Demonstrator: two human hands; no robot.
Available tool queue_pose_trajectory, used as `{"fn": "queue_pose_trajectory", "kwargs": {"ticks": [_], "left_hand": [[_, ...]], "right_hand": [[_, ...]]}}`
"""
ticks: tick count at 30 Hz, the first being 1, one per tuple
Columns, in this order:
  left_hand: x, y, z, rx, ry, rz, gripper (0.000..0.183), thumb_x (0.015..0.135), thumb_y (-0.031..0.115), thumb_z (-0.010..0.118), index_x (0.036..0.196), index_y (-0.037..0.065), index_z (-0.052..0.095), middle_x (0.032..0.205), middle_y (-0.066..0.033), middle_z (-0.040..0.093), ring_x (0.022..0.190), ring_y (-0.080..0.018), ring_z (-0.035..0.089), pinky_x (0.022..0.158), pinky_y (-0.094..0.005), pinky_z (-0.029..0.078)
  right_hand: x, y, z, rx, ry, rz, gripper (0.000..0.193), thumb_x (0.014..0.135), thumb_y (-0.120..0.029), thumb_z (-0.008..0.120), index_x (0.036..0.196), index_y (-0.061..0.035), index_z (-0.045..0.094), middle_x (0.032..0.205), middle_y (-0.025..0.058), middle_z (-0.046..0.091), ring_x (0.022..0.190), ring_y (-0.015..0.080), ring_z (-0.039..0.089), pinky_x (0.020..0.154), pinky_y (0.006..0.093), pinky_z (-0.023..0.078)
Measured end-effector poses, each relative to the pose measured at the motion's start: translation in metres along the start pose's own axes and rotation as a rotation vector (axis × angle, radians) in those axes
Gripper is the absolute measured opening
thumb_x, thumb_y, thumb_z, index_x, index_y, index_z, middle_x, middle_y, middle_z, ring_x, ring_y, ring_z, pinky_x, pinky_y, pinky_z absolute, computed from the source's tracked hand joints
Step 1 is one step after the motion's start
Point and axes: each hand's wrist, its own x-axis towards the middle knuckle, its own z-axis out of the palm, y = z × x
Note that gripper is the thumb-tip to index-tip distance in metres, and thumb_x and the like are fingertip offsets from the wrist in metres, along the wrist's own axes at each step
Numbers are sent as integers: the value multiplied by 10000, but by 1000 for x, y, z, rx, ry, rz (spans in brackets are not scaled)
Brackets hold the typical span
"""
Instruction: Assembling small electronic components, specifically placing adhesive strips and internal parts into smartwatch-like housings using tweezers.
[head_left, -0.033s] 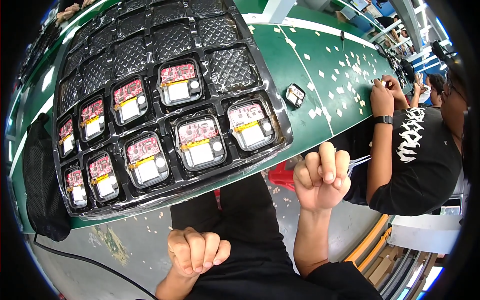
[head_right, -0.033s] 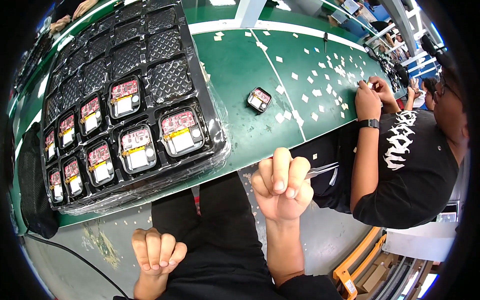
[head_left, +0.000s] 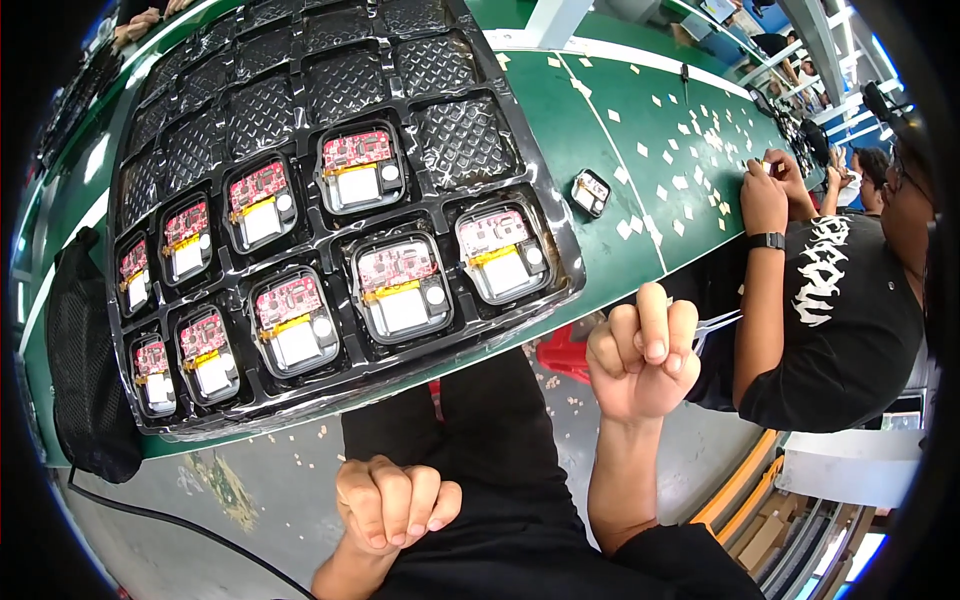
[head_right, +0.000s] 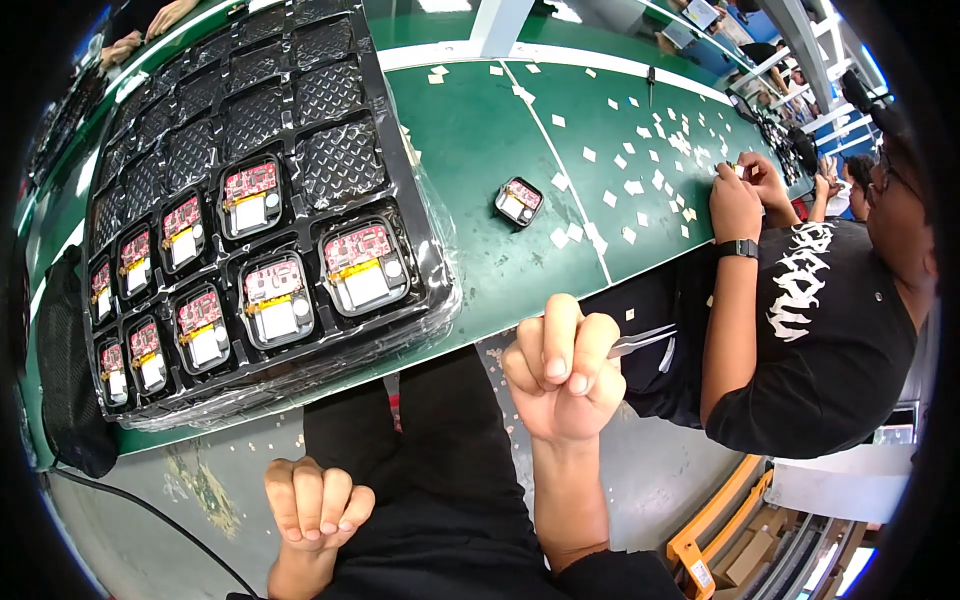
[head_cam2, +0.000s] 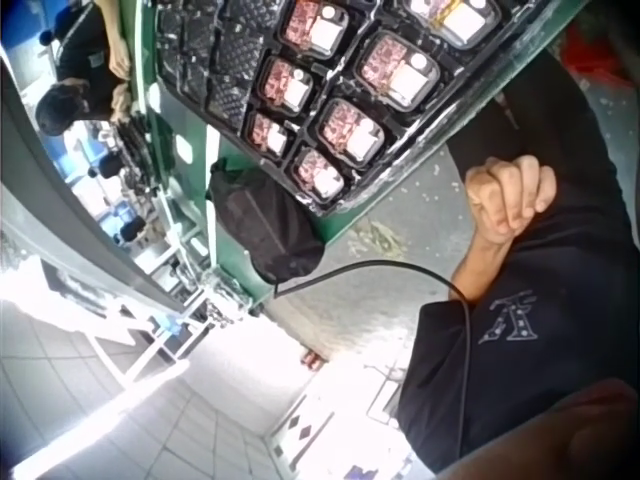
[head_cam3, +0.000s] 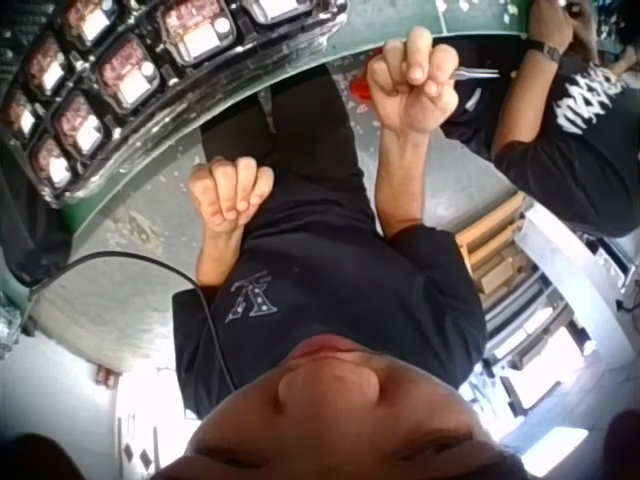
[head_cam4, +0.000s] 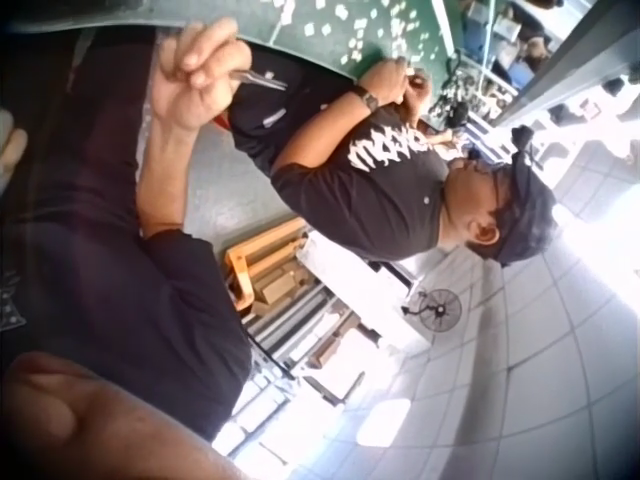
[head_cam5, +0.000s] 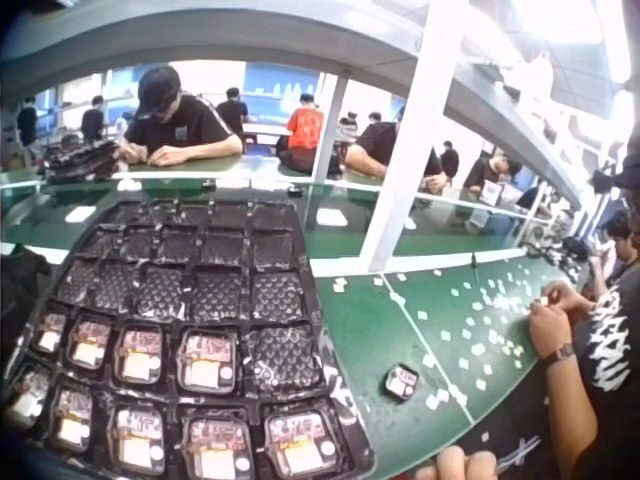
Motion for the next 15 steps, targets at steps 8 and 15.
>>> {"fn": "queue_pose_trajectory", "kwargs": {"ticks": [8, 15], "left_hand": [[2, -2, 4, 183, 29, 4, 396, 913, 38, 686, 558, 81, 518, 617, -42, 580, 670, -189, 542, 640, -357, 471], [4, -3, 7, 475, -14, -54, 284, 808, -211, 611, 657, 29, 618, 696, -89, 640, 703, -246, 618, 673, -400, 537]], "right_hand": [[55, -3, 27, -2019, 144, -85, 422, 815, 60, 645, 1228, -19, 668, 1166, 151, 666, 899, 289, 700, 781, 337, 546], [83, -6, 9, -2187, 243, 98, 584, 817, -131, 812, 1339, -6, 580, 1209, 212, 669, 1130, 378, 659, 950, 438, 528]]}}
